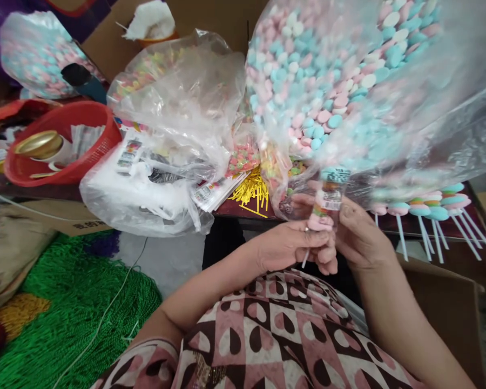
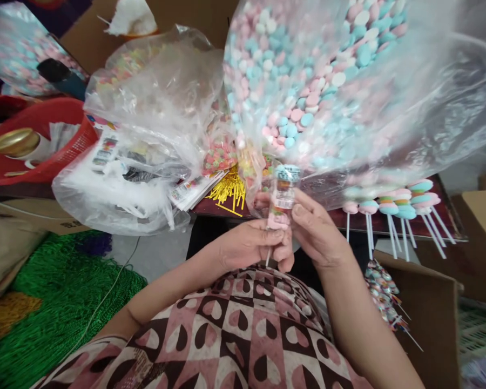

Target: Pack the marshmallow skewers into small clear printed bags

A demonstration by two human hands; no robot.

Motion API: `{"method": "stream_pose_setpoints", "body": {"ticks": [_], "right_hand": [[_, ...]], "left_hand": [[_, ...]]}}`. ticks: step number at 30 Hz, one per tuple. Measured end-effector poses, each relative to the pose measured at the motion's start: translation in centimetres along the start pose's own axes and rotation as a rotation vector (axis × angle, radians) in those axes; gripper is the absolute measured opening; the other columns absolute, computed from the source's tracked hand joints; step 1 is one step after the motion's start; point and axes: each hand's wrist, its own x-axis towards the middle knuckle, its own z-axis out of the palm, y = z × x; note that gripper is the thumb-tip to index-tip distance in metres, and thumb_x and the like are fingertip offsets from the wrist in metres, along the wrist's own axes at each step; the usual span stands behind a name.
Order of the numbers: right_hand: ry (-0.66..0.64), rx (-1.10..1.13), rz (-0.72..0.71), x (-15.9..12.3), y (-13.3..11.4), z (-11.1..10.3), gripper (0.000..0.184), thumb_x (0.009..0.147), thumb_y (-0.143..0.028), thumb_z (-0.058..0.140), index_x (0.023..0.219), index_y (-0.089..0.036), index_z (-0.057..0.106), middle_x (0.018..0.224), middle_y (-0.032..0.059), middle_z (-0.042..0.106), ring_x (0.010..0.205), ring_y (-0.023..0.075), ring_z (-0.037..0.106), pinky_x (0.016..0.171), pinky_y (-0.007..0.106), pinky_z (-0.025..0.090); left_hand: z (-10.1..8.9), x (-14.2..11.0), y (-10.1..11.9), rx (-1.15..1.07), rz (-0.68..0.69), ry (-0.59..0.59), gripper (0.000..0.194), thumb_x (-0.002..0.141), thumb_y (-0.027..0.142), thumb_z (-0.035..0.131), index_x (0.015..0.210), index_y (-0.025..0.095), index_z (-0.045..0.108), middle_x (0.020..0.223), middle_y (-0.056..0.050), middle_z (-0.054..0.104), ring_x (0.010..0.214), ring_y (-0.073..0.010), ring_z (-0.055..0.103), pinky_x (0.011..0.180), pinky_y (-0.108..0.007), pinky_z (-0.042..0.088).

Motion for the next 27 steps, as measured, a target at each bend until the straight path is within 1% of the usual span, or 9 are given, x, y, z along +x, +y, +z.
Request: {"method": "stream_pose_setpoints", "body": {"ticks": [2,5,9,11,14,18,21,24,27], "right_hand": [[-0.081,0.150,0.085,0.6,0.3,1.2,0.050,0.067,-0.054,0.082,0.106,-0.025,0.073,0.094,0.0071,0.078,0.087,0.0274,0.074,0.078,0.043,0.062],[0.074,0.161,0.052,1.1,1.2,2.6,0.031,0.066,-0.039,0.086,0.091,-0.025,0.073,0.076,0.0019,0.075,0.085,0.0251,0.074,0.078,0.039,0.061],[0.337,0.032,-0.113,1.2,2.8,4.0,0.017,0.071,-0.032,0.083,0.078,-0.024,0.070,0.078,-0.0006,0.074,0.079,0.0199,0.072,0.078,0.037,0.060],[0.410,-0.058,-0.176,1.2,3.3,4.5,0.014,0.076,-0.031,0.081,0.075,-0.024,0.069,0.080,-0.0011,0.073,0.077,0.0179,0.070,0.078,0.035,0.059],[0.305,-0.079,-0.147,1.6,3.0,4.8,0.016,0.076,-0.034,0.081,0.080,-0.024,0.070,0.085,-0.0001,0.074,0.080,0.0183,0.070,0.078,0.035,0.058],[-0.029,0.060,0.044,2.8,1.6,4.4,0.033,0.071,-0.041,0.083,0.098,-0.025,0.071,0.090,0.0014,0.075,0.075,0.0183,0.070,0.064,0.030,0.057],[0.032,0.062,0.049,3.8,1.5,4.1,0.026,0.073,-0.040,0.082,0.090,-0.025,0.069,0.082,-0.0005,0.074,0.069,0.0167,0.069,0.060,0.029,0.056],[0.140,0.083,0.013,4.3,1.9,4.1,0.023,0.075,-0.042,0.079,0.087,-0.026,0.067,0.080,-0.0010,0.073,0.076,0.0195,0.071,0.067,0.033,0.059],[0.226,0.089,0.004,4.3,2.3,4.1,0.024,0.075,-0.042,0.079,0.084,-0.025,0.065,0.080,-0.0003,0.072,0.081,0.0212,0.071,0.072,0.035,0.060]], "left_hand": [[0.0,0.1,-0.7,-0.001,0.000,-0.020,0.045,0.072,0.052,0.078,0.068,0.017,0.049,0.058,0.006,0.043,0.050,-0.0095,0.050,0.055,-0.026,0.044],[-0.5,-0.2,-1.1,0.217,0.094,0.137,0.040,0.082,0.054,0.066,0.074,0.020,0.047,0.054,0.008,0.037,0.046,-0.0082,0.038,0.050,-0.024,0.037],[-1.5,-0.9,-0.7,0.929,0.205,0.539,0.022,0.091,0.040,0.055,0.098,0.019,0.057,0.073,-0.001,0.058,0.069,-0.0167,0.058,0.068,-0.029,0.044],[-1.9,-1.1,-0.6,1.145,0.203,0.648,0.021,0.092,0.034,0.052,0.106,0.019,0.059,0.085,-0.004,0.062,0.081,-0.0199,0.061,0.075,-0.031,0.044],[-2.5,-1.5,-0.4,0.991,0.187,0.613,0.023,0.094,0.038,0.049,0.093,0.018,0.059,0.070,0.001,0.054,0.066,-0.0144,0.054,0.065,-0.027,0.040],[-3.1,-2.6,0.2,0.409,0.122,0.340,0.029,0.088,0.047,0.053,0.084,0.018,0.053,0.051,0.010,0.031,0.043,-0.0073,0.032,0.048,-0.023,0.030],[-3.4,-3.5,1.0,0.333,0.137,0.258,0.025,0.082,0.038,0.063,0.092,0.016,0.055,0.057,0.008,0.046,0.048,-0.0066,0.046,0.052,-0.023,0.038],[-3.5,-4.0,1.5,0.389,0.186,0.322,0.036,0.081,0.032,0.064,0.113,0.016,0.055,0.077,0.002,0.062,0.059,-0.0078,0.058,0.059,-0.023,0.045],[-3.3,-4.1,1.6,0.460,0.201,0.418,0.044,0.087,0.037,0.058,0.126,0.017,0.052,0.076,0.002,0.063,0.057,-0.0077,0.059,0.056,-0.022,0.044]]}}
